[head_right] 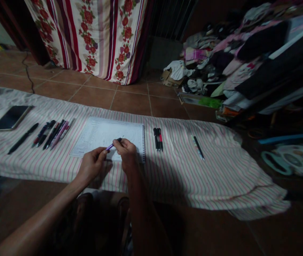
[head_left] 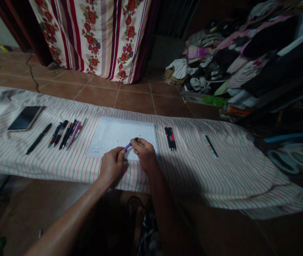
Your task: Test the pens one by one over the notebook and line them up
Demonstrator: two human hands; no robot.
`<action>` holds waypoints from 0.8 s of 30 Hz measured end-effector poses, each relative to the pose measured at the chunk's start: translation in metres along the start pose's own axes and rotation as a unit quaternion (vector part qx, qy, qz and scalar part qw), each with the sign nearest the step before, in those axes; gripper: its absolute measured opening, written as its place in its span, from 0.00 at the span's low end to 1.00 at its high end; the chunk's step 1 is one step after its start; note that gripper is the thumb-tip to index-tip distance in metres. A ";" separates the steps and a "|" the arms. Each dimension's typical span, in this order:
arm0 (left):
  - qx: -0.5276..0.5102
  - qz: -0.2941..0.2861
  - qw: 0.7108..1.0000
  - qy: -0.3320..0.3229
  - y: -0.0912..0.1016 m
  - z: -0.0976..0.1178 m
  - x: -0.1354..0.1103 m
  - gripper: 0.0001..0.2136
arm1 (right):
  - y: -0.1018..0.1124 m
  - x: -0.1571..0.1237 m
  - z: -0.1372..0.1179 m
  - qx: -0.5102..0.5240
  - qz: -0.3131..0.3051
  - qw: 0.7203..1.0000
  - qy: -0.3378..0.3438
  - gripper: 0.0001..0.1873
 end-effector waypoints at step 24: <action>-0.092 -0.020 0.993 0.071 -0.006 -0.018 0.002 0.13 | 0.006 0.002 0.006 -0.026 0.024 0.999 -0.019 0.15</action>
Point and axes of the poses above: each hand's wrist, its own x-axis towards the middle knuckle, its own y-axis out of the back of the hand, z = x × y, the point moved 9 cm from there along x, towards the middle knuckle, and after that the axes turned 1 degree about z, right-handed, at the moved point
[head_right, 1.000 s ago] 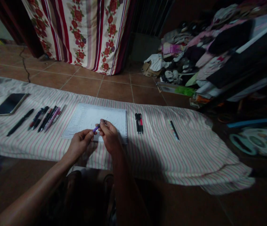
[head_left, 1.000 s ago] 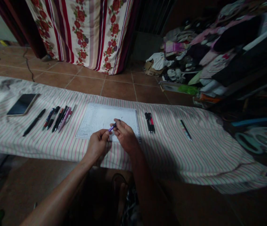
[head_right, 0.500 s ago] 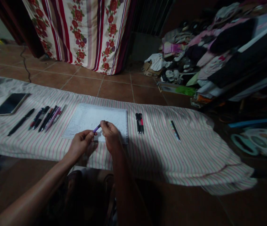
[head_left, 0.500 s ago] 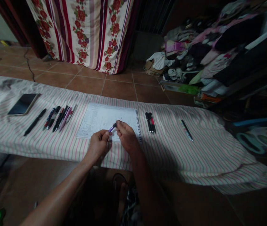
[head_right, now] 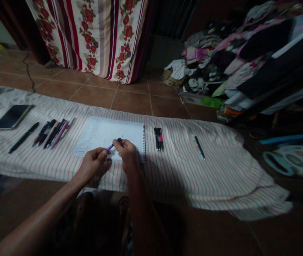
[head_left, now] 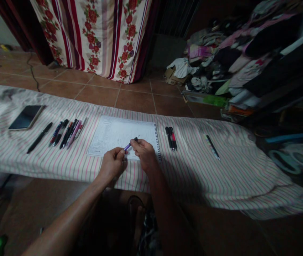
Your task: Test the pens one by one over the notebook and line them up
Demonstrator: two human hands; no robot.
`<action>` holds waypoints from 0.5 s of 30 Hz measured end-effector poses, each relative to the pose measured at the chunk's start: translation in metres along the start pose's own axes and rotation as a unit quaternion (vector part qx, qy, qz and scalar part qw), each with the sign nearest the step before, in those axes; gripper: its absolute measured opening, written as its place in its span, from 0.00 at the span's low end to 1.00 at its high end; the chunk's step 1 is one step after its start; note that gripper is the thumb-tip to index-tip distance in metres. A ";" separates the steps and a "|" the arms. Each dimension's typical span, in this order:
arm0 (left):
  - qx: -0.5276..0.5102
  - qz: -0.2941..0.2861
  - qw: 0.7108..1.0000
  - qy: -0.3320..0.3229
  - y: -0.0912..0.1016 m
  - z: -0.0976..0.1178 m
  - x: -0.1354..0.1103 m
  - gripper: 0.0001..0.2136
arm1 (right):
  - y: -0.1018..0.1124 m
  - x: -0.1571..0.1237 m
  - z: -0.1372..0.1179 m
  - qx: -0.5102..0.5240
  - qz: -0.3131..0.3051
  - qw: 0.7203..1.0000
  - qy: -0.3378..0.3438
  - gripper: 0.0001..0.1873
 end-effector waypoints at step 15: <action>0.003 -0.004 1.000 0.017 -0.001 -0.006 0.000 0.12 | -0.002 0.000 -0.001 0.015 -0.011 1.000 0.005 0.15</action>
Point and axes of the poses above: each hand's wrist, its own x-axis towards the middle knuckle, its own y-axis out of the back of the hand, z = x × y, the point moved 9 cm from there along x, towards the middle knuckle, and after that the axes turned 1 degree about z, right-handed, at the moved point
